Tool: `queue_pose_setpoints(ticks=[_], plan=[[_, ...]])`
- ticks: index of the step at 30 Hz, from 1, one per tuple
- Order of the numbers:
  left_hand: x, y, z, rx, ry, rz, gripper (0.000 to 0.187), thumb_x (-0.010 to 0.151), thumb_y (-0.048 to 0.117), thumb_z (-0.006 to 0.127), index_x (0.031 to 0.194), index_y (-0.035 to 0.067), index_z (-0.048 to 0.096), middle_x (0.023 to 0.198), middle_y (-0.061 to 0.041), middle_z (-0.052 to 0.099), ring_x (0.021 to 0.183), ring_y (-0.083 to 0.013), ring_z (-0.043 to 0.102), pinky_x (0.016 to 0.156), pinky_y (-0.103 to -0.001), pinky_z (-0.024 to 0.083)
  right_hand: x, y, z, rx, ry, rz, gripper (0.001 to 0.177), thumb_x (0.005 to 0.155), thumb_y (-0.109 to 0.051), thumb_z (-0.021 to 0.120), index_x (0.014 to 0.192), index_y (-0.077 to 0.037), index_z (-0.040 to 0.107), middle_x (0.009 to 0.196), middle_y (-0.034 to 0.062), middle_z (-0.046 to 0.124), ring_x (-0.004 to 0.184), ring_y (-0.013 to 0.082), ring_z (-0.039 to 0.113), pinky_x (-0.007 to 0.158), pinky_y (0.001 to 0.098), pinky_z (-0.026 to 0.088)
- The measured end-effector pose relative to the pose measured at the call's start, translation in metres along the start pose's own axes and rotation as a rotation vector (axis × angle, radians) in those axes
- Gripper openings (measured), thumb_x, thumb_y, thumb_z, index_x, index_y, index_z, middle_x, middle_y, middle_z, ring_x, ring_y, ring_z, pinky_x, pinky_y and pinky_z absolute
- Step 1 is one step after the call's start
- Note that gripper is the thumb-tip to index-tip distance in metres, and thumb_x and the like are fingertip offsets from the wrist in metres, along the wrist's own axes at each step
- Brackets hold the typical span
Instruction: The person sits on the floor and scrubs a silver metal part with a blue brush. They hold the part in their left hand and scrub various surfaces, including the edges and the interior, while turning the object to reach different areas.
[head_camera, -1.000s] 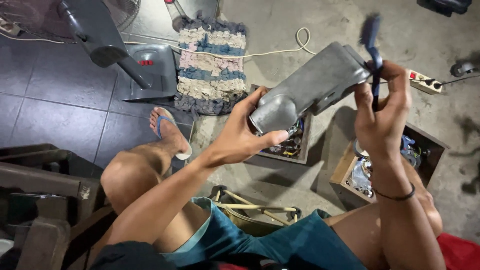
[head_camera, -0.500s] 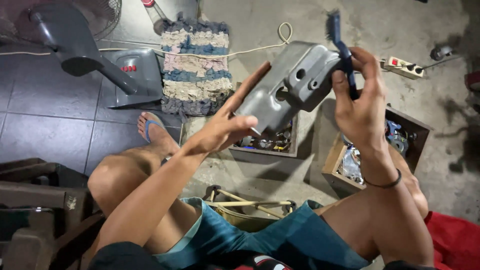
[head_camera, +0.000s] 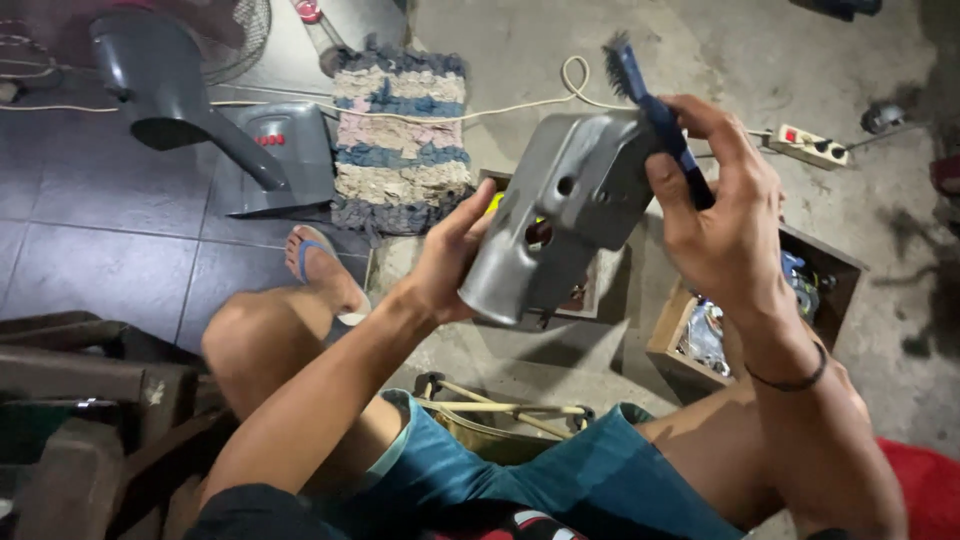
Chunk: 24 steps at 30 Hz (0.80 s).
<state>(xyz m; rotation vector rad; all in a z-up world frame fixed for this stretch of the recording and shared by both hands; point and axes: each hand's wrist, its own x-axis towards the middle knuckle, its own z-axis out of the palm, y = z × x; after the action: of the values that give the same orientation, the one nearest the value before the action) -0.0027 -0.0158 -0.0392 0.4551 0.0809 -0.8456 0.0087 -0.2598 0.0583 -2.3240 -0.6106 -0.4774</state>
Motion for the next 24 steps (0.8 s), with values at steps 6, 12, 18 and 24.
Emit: queue_pose_setpoints(ticks=[6, 12, 18, 24], plan=[[-0.014, 0.013, 0.029, 0.393, -0.023, 0.2, 0.068, 0.096, 0.06, 0.047, 0.129, 0.002, 0.058, 0.102, -0.019, 0.073, 0.085, -0.0334, 0.074, 0.082, -0.049, 0.062, 0.003, -0.006, -0.004, -0.095, -0.164, -0.109, 0.048, 0.111, -0.038, 0.049, 0.138, 0.001, 0.055, 0.127, 0.0219, 0.066, 0.119, 0.0369, 0.063, 0.097, 0.053, 0.047], [-0.003, 0.009, 0.023, 0.401, 0.224, -0.08, 0.073, 0.088, 0.065, 0.051, 0.125, 0.002, 0.057, 0.093, -0.018, 0.071, 0.077, -0.0301, 0.071, 0.073, -0.043, 0.06, -0.007, 0.024, -0.028, -0.22, -0.252, -0.074, 0.03, 0.106, -0.004, 0.065, 0.136, 0.0, 0.062, 0.094, 0.0072, 0.073, 0.042, 0.0121, 0.04, 0.04, 0.0299, 0.036], [-0.023, 0.026, 0.035, 0.433, 0.244, -0.018, 0.07, 0.092, 0.059, 0.045, 0.127, 0.0, 0.057, 0.101, -0.021, 0.071, 0.083, -0.0349, 0.073, 0.081, -0.046, 0.062, -0.024, 0.026, -0.054, -0.256, -0.066, -0.081, 0.01, 0.112, 0.006, 0.076, 0.121, 0.003, 0.079, 0.095, 0.0106, 0.075, 0.074, 0.0178, 0.064, 0.066, 0.0323, 0.046], [-0.025, 0.026, 0.026, 0.433, 0.361, -0.003, 0.06, 0.095, 0.057, 0.04, 0.126, 0.008, 0.056, 0.105, -0.012, 0.062, 0.084, -0.0264, 0.059, 0.085, -0.04, 0.052, -0.009, 0.034, -0.043, -0.43, -0.121, -0.21, 0.012, 0.106, 0.0, 0.082, 0.115, -0.008, 0.08, 0.106, 0.0056, 0.076, 0.103, 0.0275, 0.065, 0.112, 0.0498, 0.03]])
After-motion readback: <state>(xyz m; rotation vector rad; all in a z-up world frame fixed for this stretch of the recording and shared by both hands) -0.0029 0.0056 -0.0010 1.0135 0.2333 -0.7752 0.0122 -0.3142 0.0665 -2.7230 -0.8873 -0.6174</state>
